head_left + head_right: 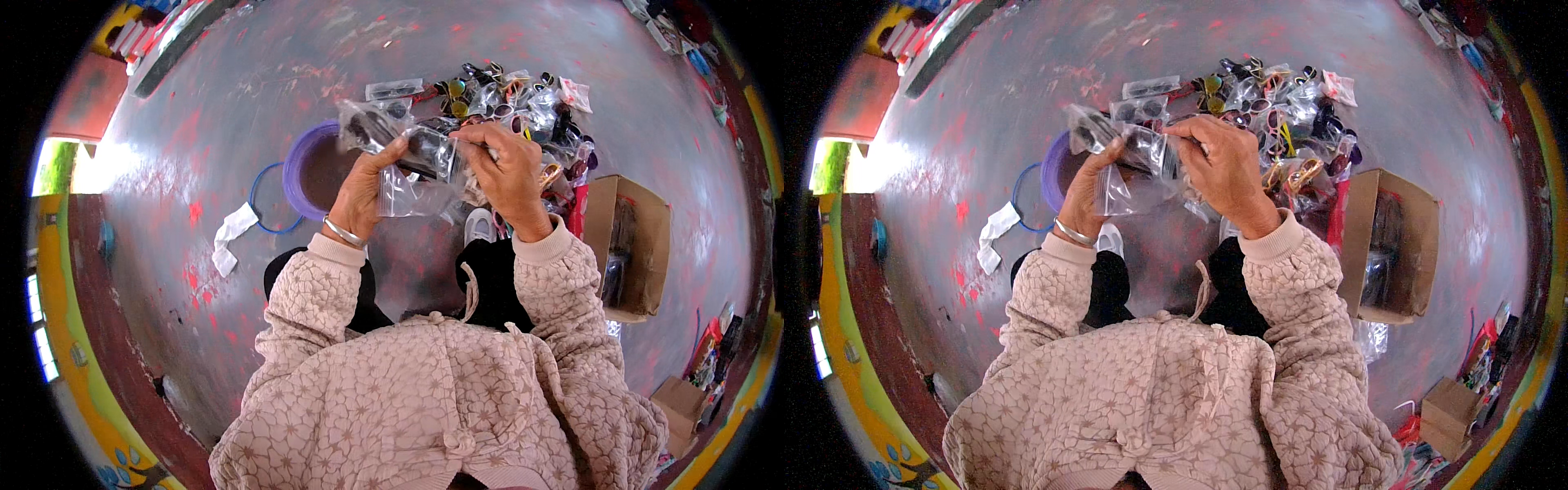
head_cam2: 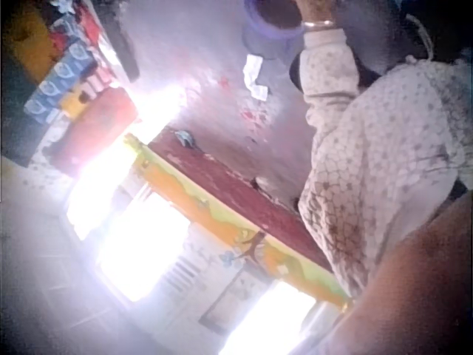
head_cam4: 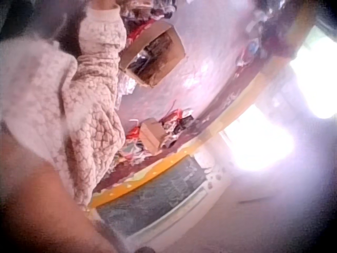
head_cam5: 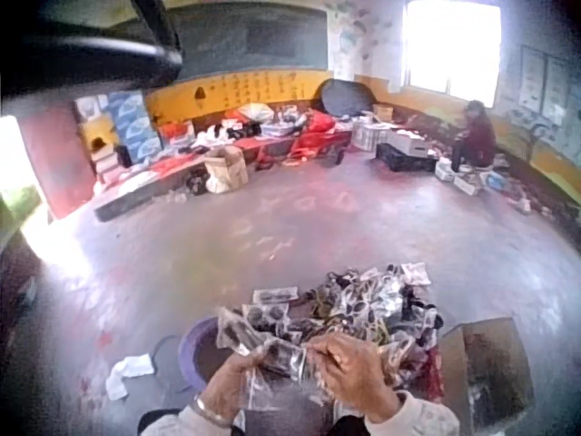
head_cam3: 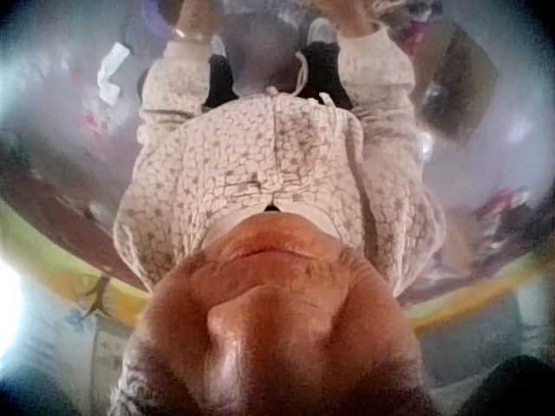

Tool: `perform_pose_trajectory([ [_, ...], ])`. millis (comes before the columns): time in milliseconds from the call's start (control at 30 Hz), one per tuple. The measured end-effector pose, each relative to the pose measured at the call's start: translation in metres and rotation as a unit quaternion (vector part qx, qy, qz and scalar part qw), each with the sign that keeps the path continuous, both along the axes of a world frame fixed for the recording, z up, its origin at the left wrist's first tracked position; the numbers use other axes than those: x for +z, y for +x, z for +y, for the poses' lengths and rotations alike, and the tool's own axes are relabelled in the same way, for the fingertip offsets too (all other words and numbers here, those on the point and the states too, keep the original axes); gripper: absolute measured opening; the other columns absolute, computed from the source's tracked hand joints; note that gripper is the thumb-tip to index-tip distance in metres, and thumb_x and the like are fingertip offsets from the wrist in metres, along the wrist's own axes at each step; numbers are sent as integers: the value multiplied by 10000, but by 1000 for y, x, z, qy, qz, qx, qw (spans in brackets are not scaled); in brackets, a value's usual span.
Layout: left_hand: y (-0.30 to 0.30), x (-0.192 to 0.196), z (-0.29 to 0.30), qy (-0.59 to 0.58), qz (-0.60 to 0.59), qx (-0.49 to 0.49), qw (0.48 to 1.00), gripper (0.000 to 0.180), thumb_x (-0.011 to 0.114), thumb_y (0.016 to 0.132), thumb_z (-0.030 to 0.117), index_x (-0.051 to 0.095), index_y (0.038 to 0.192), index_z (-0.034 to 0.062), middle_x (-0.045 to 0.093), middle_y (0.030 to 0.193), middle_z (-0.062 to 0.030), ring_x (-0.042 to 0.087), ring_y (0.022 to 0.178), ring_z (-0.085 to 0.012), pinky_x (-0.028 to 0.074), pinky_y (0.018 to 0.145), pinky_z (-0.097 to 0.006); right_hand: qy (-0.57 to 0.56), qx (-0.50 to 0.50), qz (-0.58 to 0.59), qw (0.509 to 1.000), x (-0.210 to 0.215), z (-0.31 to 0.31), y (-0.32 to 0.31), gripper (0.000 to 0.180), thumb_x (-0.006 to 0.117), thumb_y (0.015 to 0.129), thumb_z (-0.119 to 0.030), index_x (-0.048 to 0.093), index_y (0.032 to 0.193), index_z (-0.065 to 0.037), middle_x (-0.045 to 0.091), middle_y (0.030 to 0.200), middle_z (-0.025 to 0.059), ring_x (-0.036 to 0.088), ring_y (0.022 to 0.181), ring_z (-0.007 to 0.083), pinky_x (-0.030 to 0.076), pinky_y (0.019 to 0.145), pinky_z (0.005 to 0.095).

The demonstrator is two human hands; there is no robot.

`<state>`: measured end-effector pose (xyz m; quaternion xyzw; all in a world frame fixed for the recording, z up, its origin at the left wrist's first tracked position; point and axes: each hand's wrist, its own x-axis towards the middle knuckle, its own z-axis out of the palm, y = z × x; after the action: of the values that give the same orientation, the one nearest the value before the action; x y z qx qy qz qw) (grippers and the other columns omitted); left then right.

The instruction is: The person places individual pairs of sunglasses into plastic bags and then puts the bagged sunglasses into a cardboard box.

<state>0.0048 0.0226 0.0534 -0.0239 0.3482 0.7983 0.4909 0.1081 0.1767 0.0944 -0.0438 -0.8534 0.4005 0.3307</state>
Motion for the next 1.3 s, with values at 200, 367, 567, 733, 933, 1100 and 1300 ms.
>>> perform_pose_trajectory([
  [200,-4,-6,5,-58,118,112,985,153,637,746,6,582,888,22,615,831,-59,601,744,-169,501,692,-293,65,32,28,997,-5,2,-1,101,563,737,15,618,808,-30,595,727,91,593,610,234,455,542,281],
  [367,-8,5,-6,-71,149,106,981,171,658,731,8,582,883,20,613,827,-55,593,755,-161,481,717,-291,35,17,6,999,-4,4,1,96,568,736,16,614,806,-33,572,696,90,579,592,229,448,530,283],
  [567,-7,8,-7,-97,199,68,973,207,686,721,30,574,895,16,606,833,-53,582,770,-157,464,734,-280,28,-14,26,999,-7,3,1,84,591,725,8,608,797,-30,566,679,93,575,588,228,445,526,283],
  [733,1,-5,1,-62,149,79,984,215,683,727,34,578,914,17,610,849,-59,579,780,-160,459,739,-280,62,-32,48,996,-5,-5,-1,63,613,724,-20,607,782,-42,573,668,89,576,585,232,443,522,287],
  [933,-9,-19,3,-35,18,110,993,133,590,794,19,575,920,-24,626,870,-108,629,757,-224,540,680,-376,-61,-70,-134,987,-14,-2,-2,107,653,722,-98,616,774,-12,598,643,108,584,571,207,443,543,290],
  [1100,-12,-22,5,0,-44,124,991,139,554,839,94,567,939,-2,618,881,-119,626,770,-251,538,686,-404,-187,-10,-125,974,-26,3,-8,120,644,723,-83,631,808,1,624,711,112,602,621,193,452,584,274],
  [1300,-12,-21,3,16,-115,94,989,177,499,881,174,544,967,26,611,885,-121,621,749,-266,536,673,-407,-73,25,-60,995,-17,-4,-9,119,630,732,-63,626,840,-12,625,806,113,603,645,237,456,590,289],
])
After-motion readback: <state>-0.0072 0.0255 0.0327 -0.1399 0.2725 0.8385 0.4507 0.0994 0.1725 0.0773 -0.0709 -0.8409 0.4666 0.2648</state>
